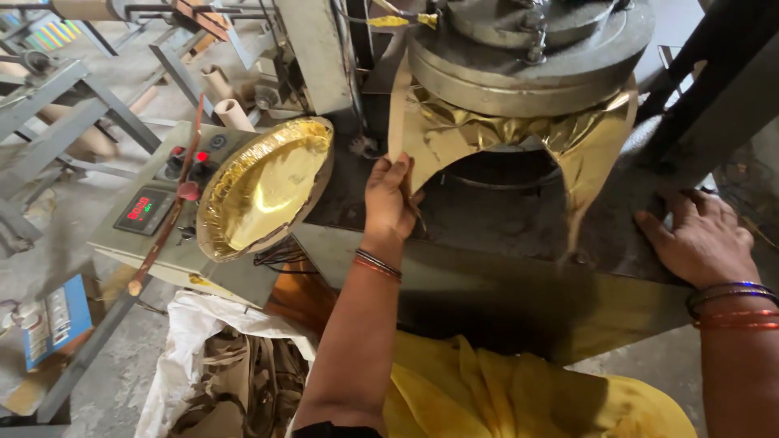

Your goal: The person sits at a plate press machine, places silver-coated paper sheets into the press, and operates the machine to form disposable plates. They remove each formed plate, stack it with finished plates, and tear scrap trimmings into a waste bag on the floor.

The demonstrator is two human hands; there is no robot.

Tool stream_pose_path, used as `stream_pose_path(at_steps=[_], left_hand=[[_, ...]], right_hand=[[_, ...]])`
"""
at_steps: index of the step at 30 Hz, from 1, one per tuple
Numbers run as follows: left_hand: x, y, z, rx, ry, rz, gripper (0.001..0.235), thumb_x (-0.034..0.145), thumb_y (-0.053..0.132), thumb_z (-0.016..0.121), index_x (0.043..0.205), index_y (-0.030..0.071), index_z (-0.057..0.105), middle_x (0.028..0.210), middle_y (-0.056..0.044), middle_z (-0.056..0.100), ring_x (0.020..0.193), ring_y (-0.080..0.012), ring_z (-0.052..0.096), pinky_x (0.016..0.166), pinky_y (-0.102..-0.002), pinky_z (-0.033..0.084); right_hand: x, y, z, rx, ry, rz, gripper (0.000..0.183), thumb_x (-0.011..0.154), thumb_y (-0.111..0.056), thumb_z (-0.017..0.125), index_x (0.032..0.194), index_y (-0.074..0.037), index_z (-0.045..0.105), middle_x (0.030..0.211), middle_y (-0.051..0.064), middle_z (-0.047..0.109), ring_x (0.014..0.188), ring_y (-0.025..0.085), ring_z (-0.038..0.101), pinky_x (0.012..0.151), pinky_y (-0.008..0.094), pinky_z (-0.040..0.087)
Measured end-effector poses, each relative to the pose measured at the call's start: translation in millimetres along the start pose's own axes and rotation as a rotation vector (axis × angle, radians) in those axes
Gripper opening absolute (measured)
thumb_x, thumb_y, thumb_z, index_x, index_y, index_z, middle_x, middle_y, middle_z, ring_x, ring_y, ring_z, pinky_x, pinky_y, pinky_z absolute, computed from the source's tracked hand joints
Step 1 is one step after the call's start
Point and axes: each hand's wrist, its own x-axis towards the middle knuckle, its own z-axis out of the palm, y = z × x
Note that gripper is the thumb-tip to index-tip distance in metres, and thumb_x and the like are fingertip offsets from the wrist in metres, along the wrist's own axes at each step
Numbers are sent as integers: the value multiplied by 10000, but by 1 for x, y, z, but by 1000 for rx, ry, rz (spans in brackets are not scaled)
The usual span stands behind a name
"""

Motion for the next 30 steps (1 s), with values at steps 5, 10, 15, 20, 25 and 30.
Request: stream_pose_path(at_steps=[5,10,15,20,25,30], left_hand=[[21,-20,-14,74,-108,80,240,922,242,691,1113,136,594,991,37,679,823,-98,623,573,-294,460],[20,-20,-3,128,-162,115,352,889,245,778,1115,68,575,908,-24,701,677,-103,614,499,-261,404],[20,-18,6,245,-105,175,422,858,290,803,1109,21,597,853,-33,679,577,-73,518,431,-238,326],[16,-14,11,341,-35,158,413,905,368,756,1093,31,612,772,-3,615,543,-64,466,420,-237,307],[16,-19,12,360,-44,183,371,961,385,715,995,32,607,704,15,532,514,-69,416,406,-245,273],[-15,-20,24,346,28,237,177,946,288,645,973,114,632,730,53,603,500,-69,463,392,-246,330]], right_hand=[[-4,-1,4,-22,34,-19,707,924,-653,550,1493,-234,553,1610,125,424,1515,344,297,1140,608,265],[-10,2,3,-17,85,-71,686,944,-642,555,1474,-207,580,1600,140,444,1496,351,336,1125,610,274],[-17,1,1,-8,161,-84,603,964,-617,587,1407,-216,666,1545,115,554,1466,339,432,1162,585,299],[-3,18,19,-77,190,-70,597,983,-635,605,1376,-193,682,1490,147,590,1410,358,480,1118,554,348],[-11,9,9,-59,203,-82,580,976,-623,616,1362,-199,704,1481,141,594,1401,355,481,1102,544,353],[-17,1,2,-20,188,-80,520,987,-596,603,1324,-219,724,1466,106,613,1413,332,481,1117,557,331]])
